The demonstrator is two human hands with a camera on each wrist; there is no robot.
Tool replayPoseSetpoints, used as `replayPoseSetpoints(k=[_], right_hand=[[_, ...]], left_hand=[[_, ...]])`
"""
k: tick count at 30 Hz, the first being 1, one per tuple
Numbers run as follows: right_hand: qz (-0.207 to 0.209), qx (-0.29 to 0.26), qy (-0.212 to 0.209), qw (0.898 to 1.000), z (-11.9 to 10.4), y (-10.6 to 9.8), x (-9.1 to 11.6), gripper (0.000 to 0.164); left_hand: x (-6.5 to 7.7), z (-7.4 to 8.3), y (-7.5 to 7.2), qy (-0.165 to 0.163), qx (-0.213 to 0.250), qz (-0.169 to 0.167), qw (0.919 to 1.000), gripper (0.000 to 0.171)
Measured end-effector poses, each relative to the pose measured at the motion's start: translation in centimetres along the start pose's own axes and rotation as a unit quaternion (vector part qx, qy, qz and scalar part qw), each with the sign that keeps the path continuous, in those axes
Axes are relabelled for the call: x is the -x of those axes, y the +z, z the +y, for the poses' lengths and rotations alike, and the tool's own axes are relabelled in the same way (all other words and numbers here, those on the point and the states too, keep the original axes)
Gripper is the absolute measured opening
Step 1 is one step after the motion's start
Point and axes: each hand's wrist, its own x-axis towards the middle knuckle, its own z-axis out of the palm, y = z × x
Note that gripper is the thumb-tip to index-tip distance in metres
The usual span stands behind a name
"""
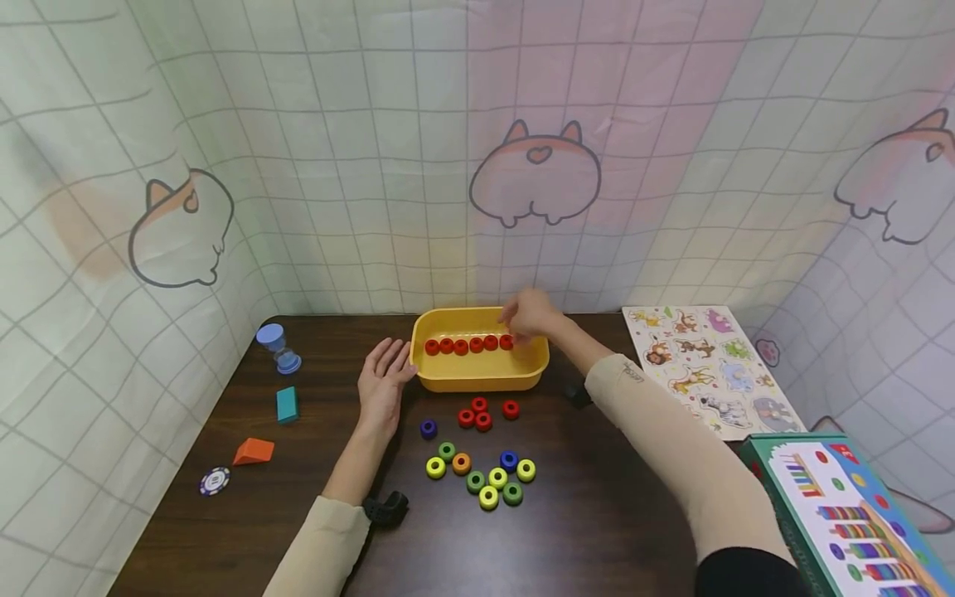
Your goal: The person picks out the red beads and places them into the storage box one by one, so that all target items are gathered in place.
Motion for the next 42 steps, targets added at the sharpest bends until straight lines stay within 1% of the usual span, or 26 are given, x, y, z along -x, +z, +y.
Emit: replayPoseSetpoints(k=[3, 5, 7, 8, 11, 14, 17, 18, 20, 21, 22, 24, 28, 30, 33, 35, 39, 42], right_hand=[[0.001, 0.003, -0.058, 0.998, -1.2, -0.5, 2.7, 0.019], [-0.010, 0.005, -0.094, 0.996, -1.9, -0.5, 4.5, 0.015], [-0.029, 0.018, -0.125, 0.992, -2.1, -0.1, 6.1, 0.014], [-0.040, 0.026, -0.134, 0.990, -2.1, 0.1, 6.8, 0.014], [-0.072, 0.048, -0.135, 0.987, -1.8, 1.3, 8.5, 0.019], [-0.080, 0.104, -0.142, 0.981, -0.9, 2.7, 9.7, 0.023], [-0.073, 0.171, -0.170, 0.968, 0.3, 4.1, 10.1, 0.024], [-0.070, 0.188, -0.180, 0.963, 0.8, 4.5, 10.2, 0.023], [-0.065, 0.207, -0.189, 0.958, 1.5, 5.2, 10.1, 0.022], [-0.063, 0.206, -0.190, 0.958, 1.8, 5.5, 10.0, 0.021], [-0.063, 0.199, -0.185, 0.960, 2.0, 5.7, 9.9, 0.020], [-0.068, 0.174, -0.170, 0.968, 2.3, 6.1, 9.7, 0.020], [-0.094, 0.093, -0.120, 0.984, 2.7, 6.4, 9.4, 0.021], [-0.108, 0.061, -0.100, 0.987, 2.8, 6.4, 9.3, 0.021], [-0.127, 0.027, -0.083, 0.988, 2.7, 6.1, 9.2, 0.020], [-0.138, 0.007, -0.081, 0.987, 2.3, 5.7, 9.1, 0.020], [-0.147, -0.024, -0.098, 0.984, 0.1, 4.1, 8.8, 0.020], [-0.141, -0.025, -0.116, 0.983, -1.8, 2.8, 8.0, 0.020]], left_hand=[[0.0, 0.0, 0.0, 0.001, 0.000, -0.001, 1.0000, 0.070], [-0.1, -0.1, 0.0, 0.001, 0.000, -0.001, 1.0000, 0.071], [-0.1, 0.0, 0.0, 0.002, 0.002, 0.001, 1.0000, 0.071], [-0.1, 0.0, -0.1, 0.004, 0.002, 0.002, 1.0000, 0.071], [-0.1, 0.1, 0.0, 0.008, 0.000, 0.003, 1.0000, 0.070], [0.0, 0.2, 0.0, 0.009, -0.004, 0.000, 0.9999, 0.069], [0.1, 0.2, 0.1, 0.007, -0.004, -0.005, 1.0000, 0.069], [0.2, 0.2, 0.2, 0.008, -0.003, -0.007, 0.9999, 0.069], [0.2, 0.1, 0.2, 0.008, -0.001, -0.010, 0.9999, 0.069], [0.2, 0.1, 0.2, 0.008, 0.000, -0.011, 0.9999, 0.069], [0.1, 0.2, 0.2, 0.009, 0.002, -0.012, 0.9999, 0.070], [0.0, 0.1, 0.3, 0.008, -0.001, -0.010, 0.9999, 0.070], [-0.1, 0.1, 0.4, 0.003, -0.004, -0.005, 1.0000, 0.070], [-0.1, 0.0, 0.4, 0.001, -0.003, -0.004, 1.0000, 0.070], [-0.1, 0.0, 0.4, 0.000, 0.000, -0.007, 1.0000, 0.070], [0.0, 0.0, 0.3, -0.001, 0.001, -0.008, 1.0000, 0.070], [0.0, -0.1, 0.1, 0.000, 0.000, -0.006, 1.0000, 0.069], [0.0, -0.1, -0.1, 0.001, -0.002, -0.004, 1.0000, 0.069]])
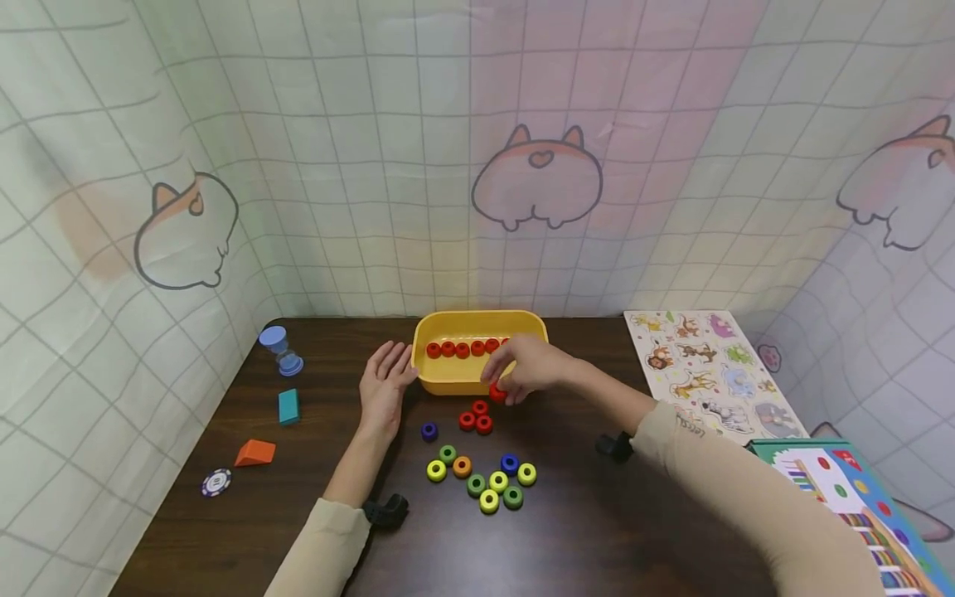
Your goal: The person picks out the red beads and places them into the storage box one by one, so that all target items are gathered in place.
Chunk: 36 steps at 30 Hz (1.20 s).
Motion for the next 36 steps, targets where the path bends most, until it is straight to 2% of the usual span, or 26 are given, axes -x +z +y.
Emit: replayPoseSetpoints(k=[6, 11, 17, 23, 28, 36], right_hand=[[-0.003, 0.028, -0.003, 1.000, -2.8, -2.3, -2.8, 0.021], [-0.010, 0.016, 0.023, 1.000, -3.3, -2.9, -6.4, 0.022], [0.004, 0.000, 0.053, 0.999, -2.5, -1.4, -10.8, 0.027], [0.002, 0.013, 0.054, 0.998, -2.4, 0.4, -13.6, 0.026], [0.006, 0.018, 0.062, 0.998, -1.9, 1.7, -14.9, 0.024], [0.008, 0.021, 0.061, 0.998, -1.1, 3.2, -15.5, 0.023]], left_hand=[[-0.1, -0.2, -0.1, -0.001, 0.005, 0.002, 1.0000, 0.070], [-0.2, -0.2, 0.1, 0.000, 0.011, 0.000, 0.9999, 0.070], [0.0, -0.1, 0.0, -0.002, 0.009, -0.002, 1.0000, 0.070], [0.1, 0.0, -0.1, 0.004, 0.017, -0.008, 0.9998, 0.071], [0.2, -0.1, 0.0, -0.001, 0.017, -0.012, 0.9998, 0.071], [0.1, 0.2, -0.1, 0.004, 0.017, -0.015, 0.9997, 0.071]])
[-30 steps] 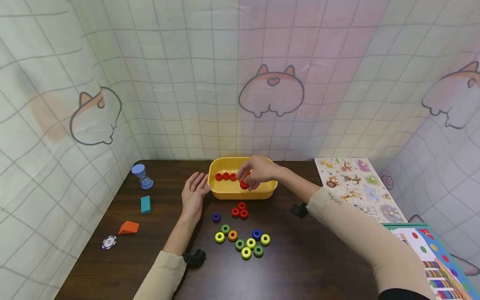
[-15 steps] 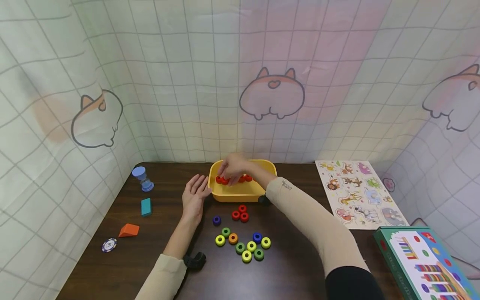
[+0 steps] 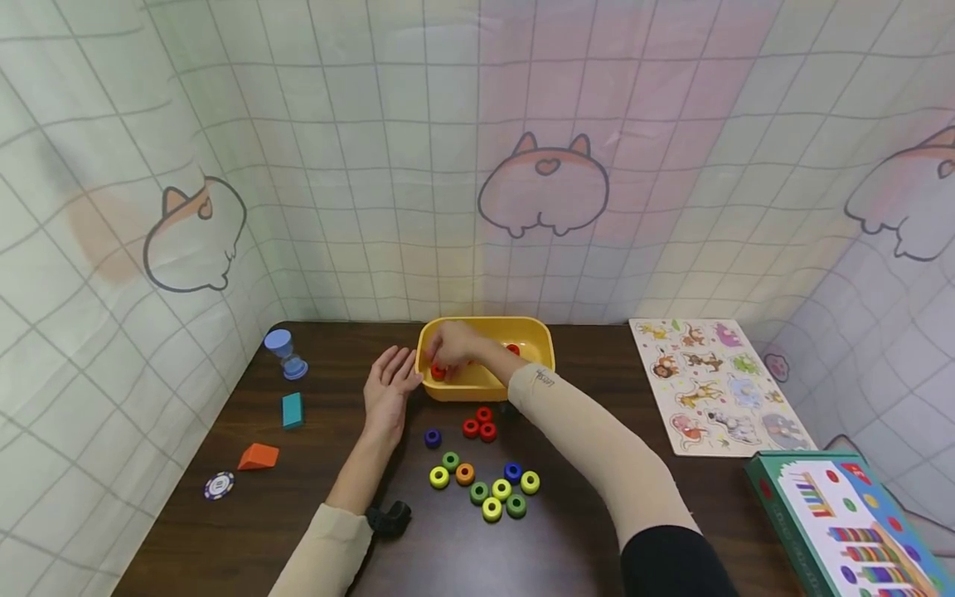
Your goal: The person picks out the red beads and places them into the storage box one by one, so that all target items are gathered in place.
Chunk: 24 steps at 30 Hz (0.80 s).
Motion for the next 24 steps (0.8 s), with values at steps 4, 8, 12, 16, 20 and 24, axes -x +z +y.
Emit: replayPoseSetpoints(k=[4, 8, 12, 16, 20, 24], right_hand=[[-0.006, -0.001, -0.007, 1.000, -0.2, -0.1, 0.7, 0.025], [-0.011, 0.007, -0.039, 0.999, -0.9, -0.8, 2.6, 0.028], [0.000, 0.026, -0.101, 0.995, -1.9, -1.7, 5.5, 0.022], [0.000, 0.056, -0.142, 0.988, -2.4, -1.9, 8.7, 0.017], [-0.012, 0.086, -0.151, 0.985, -1.6, -1.3, 11.4, 0.018], [-0.015, 0.133, -0.146, 0.980, 0.0, -0.1, 13.4, 0.020]], left_hand=[[0.0, 0.0, 0.0, -0.001, 0.000, 0.001, 1.0000, 0.072], [0.0, 0.0, 0.0, -0.002, -0.002, 0.006, 1.0000, 0.072], [-0.2, 0.0, 0.1, 0.001, -0.002, 0.005, 1.0000, 0.072], [-0.1, 0.0, 0.2, 0.002, -0.004, 0.002, 1.0000, 0.071], [-0.1, 0.1, 0.2, 0.002, -0.011, 0.007, 0.9999, 0.070], [0.0, 0.0, 0.2, -0.006, -0.017, 0.014, 0.9997, 0.071]])
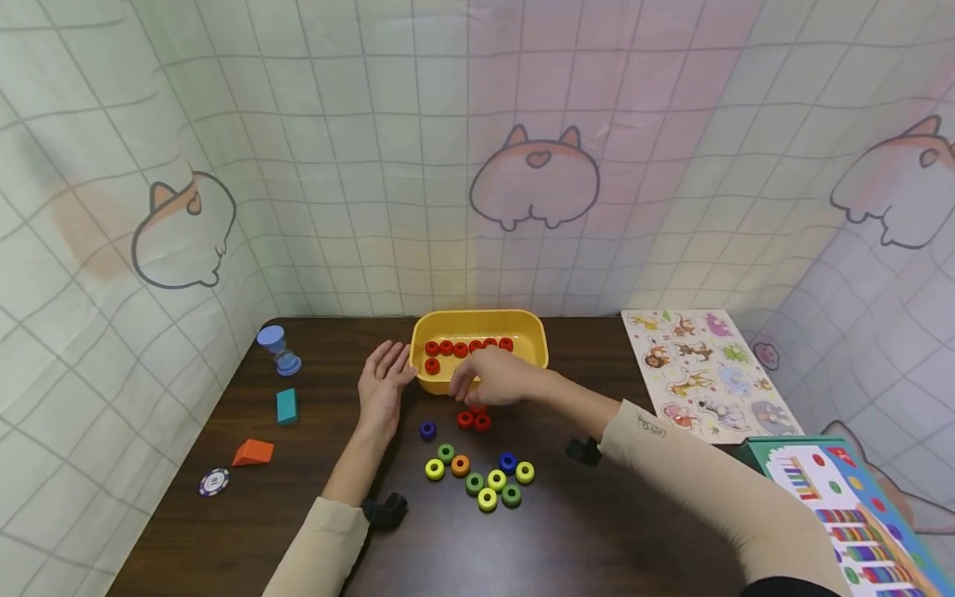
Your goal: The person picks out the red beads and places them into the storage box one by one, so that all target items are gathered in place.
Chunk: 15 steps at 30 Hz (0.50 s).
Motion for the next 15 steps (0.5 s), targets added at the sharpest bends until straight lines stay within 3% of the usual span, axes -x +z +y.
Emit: replayPoseSetpoints(k=[5, 15], right_hand=[[-0.002, 0.043, 0.002, 0.999, 1.5, 1.9, 1.3, 0.023], [-0.013, -0.046, 0.047, 0.998, 3.5, 4.3, 1.5, 0.022]], left_hand=[[0.0, -0.1, -0.1, -0.006, -0.009, 0.008, 0.9999, 0.070], [0.0, -0.2, -0.2, 0.000, -0.009, 0.003, 1.0000, 0.070]])
